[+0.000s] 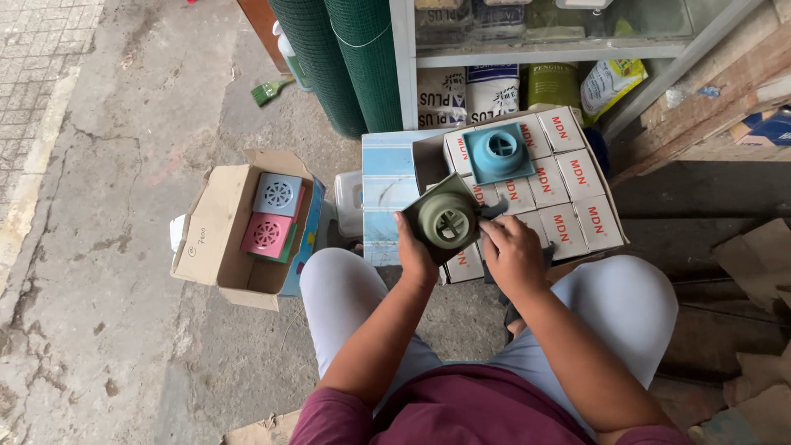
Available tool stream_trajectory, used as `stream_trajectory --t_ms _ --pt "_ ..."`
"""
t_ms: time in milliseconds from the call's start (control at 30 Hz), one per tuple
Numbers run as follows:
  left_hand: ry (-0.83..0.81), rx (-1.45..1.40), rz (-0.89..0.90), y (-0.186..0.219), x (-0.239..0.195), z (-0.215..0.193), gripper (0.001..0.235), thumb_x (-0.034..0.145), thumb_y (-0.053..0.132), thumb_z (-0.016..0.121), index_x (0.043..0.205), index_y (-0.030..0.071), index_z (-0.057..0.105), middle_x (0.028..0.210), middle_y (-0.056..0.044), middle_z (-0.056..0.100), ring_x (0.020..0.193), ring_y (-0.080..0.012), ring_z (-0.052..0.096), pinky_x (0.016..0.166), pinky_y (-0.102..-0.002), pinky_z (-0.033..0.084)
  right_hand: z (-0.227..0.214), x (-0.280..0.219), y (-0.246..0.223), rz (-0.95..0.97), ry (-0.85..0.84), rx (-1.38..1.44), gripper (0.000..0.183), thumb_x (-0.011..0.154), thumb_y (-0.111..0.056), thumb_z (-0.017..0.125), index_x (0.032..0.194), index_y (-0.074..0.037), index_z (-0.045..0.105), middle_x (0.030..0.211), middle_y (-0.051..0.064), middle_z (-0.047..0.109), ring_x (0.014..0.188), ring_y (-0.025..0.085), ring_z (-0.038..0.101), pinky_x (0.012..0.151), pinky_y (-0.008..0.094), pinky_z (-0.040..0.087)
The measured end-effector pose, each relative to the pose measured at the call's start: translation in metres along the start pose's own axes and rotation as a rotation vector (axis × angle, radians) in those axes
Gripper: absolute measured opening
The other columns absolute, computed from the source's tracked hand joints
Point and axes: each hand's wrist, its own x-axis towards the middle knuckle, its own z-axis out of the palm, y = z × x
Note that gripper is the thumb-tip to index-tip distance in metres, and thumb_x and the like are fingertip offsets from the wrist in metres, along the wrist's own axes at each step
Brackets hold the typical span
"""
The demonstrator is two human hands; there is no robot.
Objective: Cleaning plastic drain covers by wiping them with a cloth and inspecting them.
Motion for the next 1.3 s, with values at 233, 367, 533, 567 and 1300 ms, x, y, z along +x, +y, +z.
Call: stream_trajectory --t_ms 233,367,533,567,1300 --pt "0.035 0.030 0.013 0.014 -0.023 0.021 0.089 0.088 0.073 0.058 0.141 0.003 0.052 0.143 -0.024 0.053 0.135 -0.0348 0.051 0.119 -0.051 0.033 0.007 -0.010 0.013 0.032 -0.108 0.038 0.012 0.086 -0.009 0.071 0.096 -0.011 0.077 0.084 0.008 0.066 0.079 0.032 0.070 0.068 0.044 0.056" --pt "0.082 -0.024 -0.065 0.021 -0.025 0.027 0.094 0.087 0.074 0.061 0.146 0.003 0.046 0.146 -0.024 0.050 0.136 -0.0388 0.050 0.118 -0.056 0.033 0.004 -0.016 0.039 0.433 -0.058 0.636 0.016 0.092 -0.013 0.073 0.107 -0.009 0.079 0.097 0.013 0.073 0.099 0.029 0.070 0.088 0.042 0.053" --pt "0.001 -0.113 -0.149 -0.002 0.015 -0.003 0.076 0.093 0.071 0.057 0.132 0.006 0.059 0.130 -0.026 0.063 0.119 -0.0453 0.063 0.102 -0.062 0.048 0.008 -0.025 0.080 0.893 0.087 1.254 0.018 0.096 -0.011 0.068 0.112 -0.006 0.071 0.090 0.006 0.071 0.077 0.013 0.065 0.072 0.026 0.055" --pt "-0.023 -0.095 -0.174 -0.008 0.024 -0.010 0.074 0.093 0.071 0.056 0.131 0.007 0.060 0.127 -0.026 0.065 0.116 -0.0451 0.064 0.100 -0.063 0.050 0.002 -0.022 0.079 0.930 0.061 1.341 0.017 0.096 -0.012 0.067 0.111 -0.006 0.070 0.082 0.008 0.068 0.072 0.016 0.065 0.069 0.028 0.054" --pt "-0.619 1.037 1.308 -0.030 -0.013 -0.022 0.039 0.080 0.024 0.087 0.115 0.015 0.070 0.104 -0.005 0.066 0.101 -0.0309 0.067 0.092 -0.041 0.053 0.020 -0.042 0.100 0.905 -0.056 1.532 0.022 0.094 -0.011 0.064 0.112 -0.001 0.072 0.078 0.017 0.065 0.072 0.023 0.064 0.072 0.036 0.057"
